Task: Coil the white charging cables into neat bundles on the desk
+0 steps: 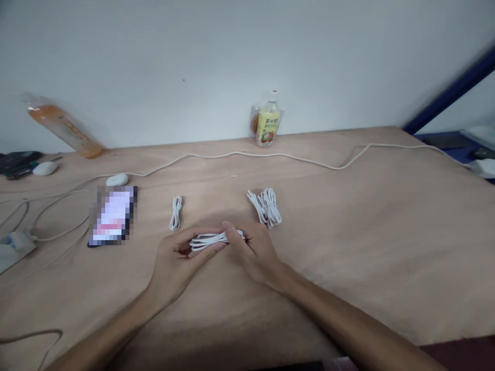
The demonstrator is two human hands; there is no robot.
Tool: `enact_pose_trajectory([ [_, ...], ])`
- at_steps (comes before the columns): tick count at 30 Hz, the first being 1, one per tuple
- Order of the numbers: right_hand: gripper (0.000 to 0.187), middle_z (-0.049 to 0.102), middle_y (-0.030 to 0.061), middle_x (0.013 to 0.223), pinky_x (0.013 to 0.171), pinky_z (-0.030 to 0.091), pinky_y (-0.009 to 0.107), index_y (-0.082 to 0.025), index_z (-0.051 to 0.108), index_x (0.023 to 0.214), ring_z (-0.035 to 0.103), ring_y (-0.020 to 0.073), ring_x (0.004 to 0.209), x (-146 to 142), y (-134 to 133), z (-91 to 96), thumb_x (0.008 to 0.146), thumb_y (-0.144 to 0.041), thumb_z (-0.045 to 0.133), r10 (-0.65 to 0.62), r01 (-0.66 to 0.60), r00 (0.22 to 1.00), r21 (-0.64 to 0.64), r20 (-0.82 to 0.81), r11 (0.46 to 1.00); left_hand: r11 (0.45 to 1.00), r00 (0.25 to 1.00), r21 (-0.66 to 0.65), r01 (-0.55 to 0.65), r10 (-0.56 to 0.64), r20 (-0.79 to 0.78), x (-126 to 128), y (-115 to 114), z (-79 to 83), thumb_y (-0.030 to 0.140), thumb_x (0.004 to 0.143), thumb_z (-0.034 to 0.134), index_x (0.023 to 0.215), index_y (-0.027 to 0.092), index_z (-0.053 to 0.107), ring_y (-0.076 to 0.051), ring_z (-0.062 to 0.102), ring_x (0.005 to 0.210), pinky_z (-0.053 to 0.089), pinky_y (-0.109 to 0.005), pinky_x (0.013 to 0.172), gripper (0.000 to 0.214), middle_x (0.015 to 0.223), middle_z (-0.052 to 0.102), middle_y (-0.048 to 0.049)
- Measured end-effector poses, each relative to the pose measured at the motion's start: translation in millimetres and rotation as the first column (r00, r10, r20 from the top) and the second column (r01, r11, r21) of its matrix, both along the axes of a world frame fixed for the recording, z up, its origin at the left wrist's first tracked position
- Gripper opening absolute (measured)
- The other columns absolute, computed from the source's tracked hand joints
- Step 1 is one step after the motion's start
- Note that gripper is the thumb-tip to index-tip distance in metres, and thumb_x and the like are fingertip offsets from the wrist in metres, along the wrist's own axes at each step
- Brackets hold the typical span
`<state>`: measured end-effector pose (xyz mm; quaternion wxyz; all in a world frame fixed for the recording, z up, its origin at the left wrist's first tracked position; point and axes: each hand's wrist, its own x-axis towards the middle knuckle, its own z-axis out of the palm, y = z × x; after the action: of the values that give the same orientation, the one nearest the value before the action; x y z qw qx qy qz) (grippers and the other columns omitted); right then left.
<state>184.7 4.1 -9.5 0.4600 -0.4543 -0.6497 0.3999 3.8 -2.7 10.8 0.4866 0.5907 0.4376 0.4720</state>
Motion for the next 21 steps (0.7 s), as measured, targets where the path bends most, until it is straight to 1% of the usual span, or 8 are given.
enact_pose_trajectory([
  [2, 0.055, 0.034, -0.0051, 0.057, 0.052, 0.027, 0.029, -0.024, 0.040, 0.060, 0.032, 0.0125, 0.051, -0.1, -0.1, -0.6, 0.108, -0.051, 0.049, -0.014, 0.014, 1.000, -0.027, 0.001, 1.000, 1.000, 1.000, -0.005, 0.005, -0.005, 0.002, -0.8, 0.1, 0.5, 0.023, 0.085, 0.090, 0.099, 0.021, 0.088, -0.021, 0.085, 0.090, 0.067, -0.023, 0.078, 0.014, 0.097, 0.089, -0.0034],
  [4, 0.054, 0.037, -0.0053, 0.056, 0.052, 0.029, 0.029, -0.024, 0.042, 0.061, 0.034, 0.0123, 0.051, 0.0, -0.1, -0.5, 0.109, -0.048, 0.048, -0.018, 0.018, 1.000, -0.016, -0.004, 1.000, 1.000, 1.000, -0.008, 0.006, -0.006, -0.002, -1.5, 0.7, 0.9, 0.025, 0.086, 0.089, 0.099, 0.021, 0.088, -0.021, 0.084, 0.089, 0.066, -0.023, 0.078, 0.014, 0.097, 0.089, -0.0030],
  [9, 0.041, 0.049, -0.0046, 0.062, 0.059, 0.036, 0.027, -0.023, 0.051, 0.068, 0.042, 0.0130, 0.056, -0.5, 0.9, 2.8, 0.106, -0.038, 0.054, -0.005, -0.001, 0.999, 0.121, 0.047, 0.993, 1.000, 0.999, -0.009, 0.025, -0.025, -0.048, -1.6, 1.4, 0.3, 0.027, 0.091, 0.085, 0.100, 0.020, 0.087, -0.020, 0.084, 0.085, 0.065, -0.023, 0.074, 0.011, 0.095, 0.089, -0.0028],
  [10, 0.041, 0.050, -0.0044, 0.063, 0.060, 0.036, 0.027, -0.023, 0.052, 0.068, 0.043, 0.0132, 0.057, -0.8, 1.2, 3.3, 0.106, -0.038, 0.054, -0.004, -0.003, 0.998, 0.116, 0.057, 0.993, 0.999, 0.998, 0.020, 0.026, -0.025, -0.066, -1.5, 1.1, -0.3, 0.026, 0.092, 0.085, 0.100, 0.020, 0.086, -0.020, 0.084, 0.086, 0.065, -0.023, 0.075, 0.010, 0.095, 0.088, -0.0025],
  [12, 0.042, 0.052, -0.0037, 0.063, 0.059, 0.036, 0.027, -0.023, 0.055, 0.070, 0.045, 0.0139, 0.058, -1.4, 1.4, 3.6, 0.107, -0.040, 0.052, 0.002, -0.005, 0.998, 0.069, 0.057, 0.998, 0.992, 0.994, 0.127, 0.017, -0.003, -0.110, -1.9, 0.3, -2.0, 0.024, 0.090, 0.087, 0.102, 0.020, 0.085, -0.019, 0.083, 0.090, 0.065, -0.023, 0.081, 0.012, 0.099, 0.088, -0.0022],
  [15, 0.047, 0.052, -0.0027, 0.063, 0.058, 0.036, 0.028, -0.023, 0.057, 0.070, 0.047, 0.0154, 0.059, -2.0, 1.1, 3.4, 0.108, -0.048, 0.050, 0.022, -0.022, 0.999, -0.004, 0.033, 1.000, 0.960, 0.984, 0.278, 0.027, 0.023, -0.175, -4.2, -0.9, -5.1, 0.020, 0.088, 0.090, 0.106, 0.020, 0.084, -0.019, 0.082, 0.092, 0.064, -0.024, 0.087, 0.020, 0.102, 0.088, -0.0021],
  [17, 0.051, 0.052, -0.0025, 0.063, 0.059, 0.037, 0.028, -0.022, 0.057, 0.068, 0.046, 0.0155, 0.060, -2.2, 0.7, 3.1, 0.109, -0.051, 0.049, 0.035, -0.035, 0.999, -0.029, 0.013, 0.999, 0.949, 0.980, 0.309, 0.058, 0.005, -0.199, -6.0, -1.2, -6.7, 0.018, 0.090, 0.087, 0.107, 0.020, 0.083, -0.018, 0.082, 0.091, 0.063, -0.023, 0.083, 0.018, 0.101, 0.087, -0.0020],
  [21, 0.052, 0.053, -0.0026, 0.064, 0.060, 0.037, 0.028, -0.021, 0.059, 0.068, 0.045, 0.0145, 0.060, -1.8, 0.4, 3.1, 0.109, -0.053, 0.050, 0.042, -0.042, 0.999, -0.051, 0.007, 0.998, 0.956, 0.983, 0.288, 0.057, -0.004, -0.182, -6.6, -0.1, -8.1, 0.020, 0.093, 0.086, 0.105, 0.021, 0.084, -0.018, 0.082, 0.088, 0.062, -0.023, 0.075, 0.012, 0.099, 0.088, -0.0022],
])
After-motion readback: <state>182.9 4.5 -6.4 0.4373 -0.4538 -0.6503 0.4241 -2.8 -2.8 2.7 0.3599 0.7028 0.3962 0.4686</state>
